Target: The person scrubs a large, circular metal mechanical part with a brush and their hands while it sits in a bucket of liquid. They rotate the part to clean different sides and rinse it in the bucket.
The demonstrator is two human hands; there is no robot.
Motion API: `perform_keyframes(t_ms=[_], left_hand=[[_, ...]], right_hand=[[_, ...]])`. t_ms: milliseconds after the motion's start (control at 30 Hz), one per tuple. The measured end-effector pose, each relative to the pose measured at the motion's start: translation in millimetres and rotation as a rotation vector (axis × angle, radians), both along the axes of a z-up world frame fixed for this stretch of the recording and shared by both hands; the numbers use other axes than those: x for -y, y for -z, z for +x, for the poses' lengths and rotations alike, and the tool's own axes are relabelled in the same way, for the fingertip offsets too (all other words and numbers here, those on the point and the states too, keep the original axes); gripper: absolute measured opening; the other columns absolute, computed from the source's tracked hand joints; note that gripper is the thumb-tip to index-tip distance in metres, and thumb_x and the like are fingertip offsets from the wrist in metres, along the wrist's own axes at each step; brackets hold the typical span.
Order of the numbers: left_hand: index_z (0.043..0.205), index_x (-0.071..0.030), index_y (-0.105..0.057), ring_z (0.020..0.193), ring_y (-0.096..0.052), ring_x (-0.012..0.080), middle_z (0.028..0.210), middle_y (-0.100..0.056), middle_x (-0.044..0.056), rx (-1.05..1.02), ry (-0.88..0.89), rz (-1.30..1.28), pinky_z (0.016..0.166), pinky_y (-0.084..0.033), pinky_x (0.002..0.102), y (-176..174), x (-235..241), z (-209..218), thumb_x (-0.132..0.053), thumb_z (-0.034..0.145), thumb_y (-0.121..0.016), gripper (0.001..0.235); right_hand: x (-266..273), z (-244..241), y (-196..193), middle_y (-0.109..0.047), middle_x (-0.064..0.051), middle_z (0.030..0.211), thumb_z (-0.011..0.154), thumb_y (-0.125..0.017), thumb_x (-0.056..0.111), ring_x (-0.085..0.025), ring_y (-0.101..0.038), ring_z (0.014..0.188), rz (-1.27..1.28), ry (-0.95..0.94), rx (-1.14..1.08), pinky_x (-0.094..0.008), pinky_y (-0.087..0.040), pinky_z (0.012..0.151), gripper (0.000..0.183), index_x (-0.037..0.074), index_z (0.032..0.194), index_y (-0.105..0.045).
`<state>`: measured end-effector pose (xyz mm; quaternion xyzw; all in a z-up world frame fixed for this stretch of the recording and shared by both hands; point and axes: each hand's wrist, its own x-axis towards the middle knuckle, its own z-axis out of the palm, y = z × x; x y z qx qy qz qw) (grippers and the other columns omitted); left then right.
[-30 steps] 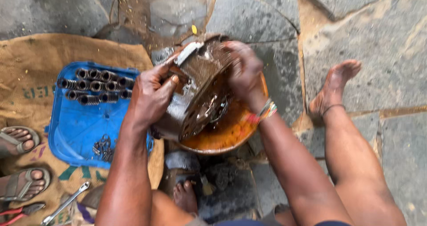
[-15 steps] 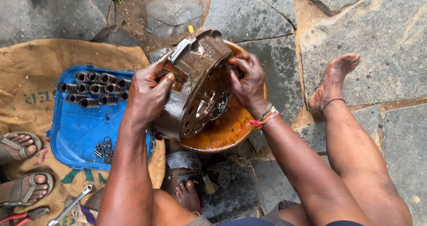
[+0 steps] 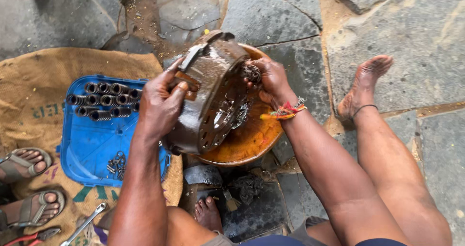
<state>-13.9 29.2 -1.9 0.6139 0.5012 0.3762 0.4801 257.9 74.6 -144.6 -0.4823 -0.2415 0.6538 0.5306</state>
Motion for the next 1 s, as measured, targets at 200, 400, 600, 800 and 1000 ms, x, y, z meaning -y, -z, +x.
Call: perform_keyframes(t_ms=[200,400,600,800,1000], left_hand=[[0.151,-0.002,-0.053,0.080,-0.061,0.0066,0.090,-0.071,0.003,-0.054,0.044,0.064,0.073,-0.052,0.024,7,1,-7,0.000,0.101,-0.056,0.050],[0.153,-0.007,-0.051,0.078,-0.055,0.0042,0.086,-0.067,-0.002,-0.075,0.088,0.115,0.071,-0.047,0.022,-4,4,6,-0.003,0.098,-0.060,0.056],[0.151,-0.011,-0.054,0.075,-0.056,0.0043,0.085,-0.068,-0.002,-0.159,0.042,0.013,0.067,-0.046,0.022,-7,5,12,-0.002,0.095,-0.059,0.057],[0.147,-0.004,-0.055,0.085,-0.067,0.0066,0.095,-0.074,0.002,-0.050,0.036,0.067,0.077,-0.056,0.024,5,0,7,-0.002,0.099,-0.055,0.049],[0.143,-0.005,-0.063,0.087,-0.066,0.0063,0.098,-0.075,0.003,-0.074,0.002,0.033,0.080,-0.055,0.025,12,2,5,-0.002,0.101,-0.060,0.043]], right_hand=[[48,-17,-38,-0.073,-0.012,0.098,0.087,-0.071,0.003,-0.020,-0.071,0.084,0.343,0.114,0.271,-0.034,-0.059,0.071,0.012,0.005,0.099,-0.072],[57,-16,-77,-0.072,-0.016,0.112,0.088,-0.075,0.003,-0.023,-0.071,0.103,0.921,0.118,1.211,-0.036,-0.060,0.089,0.019,0.001,0.107,-0.074],[36,-8,-33,-0.074,-0.011,0.094,0.097,-0.071,0.008,-0.018,-0.074,0.078,0.583,-0.014,1.011,-0.031,-0.060,0.068,0.008,0.001,0.098,-0.071],[29,-3,-17,-0.070,-0.009,0.079,0.096,-0.059,0.027,-0.020,-0.069,0.062,-0.088,-0.109,-0.329,-0.030,-0.058,0.053,0.023,0.006,0.103,-0.066],[92,-19,-45,-0.072,-0.013,0.100,0.098,-0.061,0.015,-0.027,-0.073,0.087,0.027,0.008,-0.293,-0.039,-0.064,0.075,0.017,0.004,0.111,-0.061]])
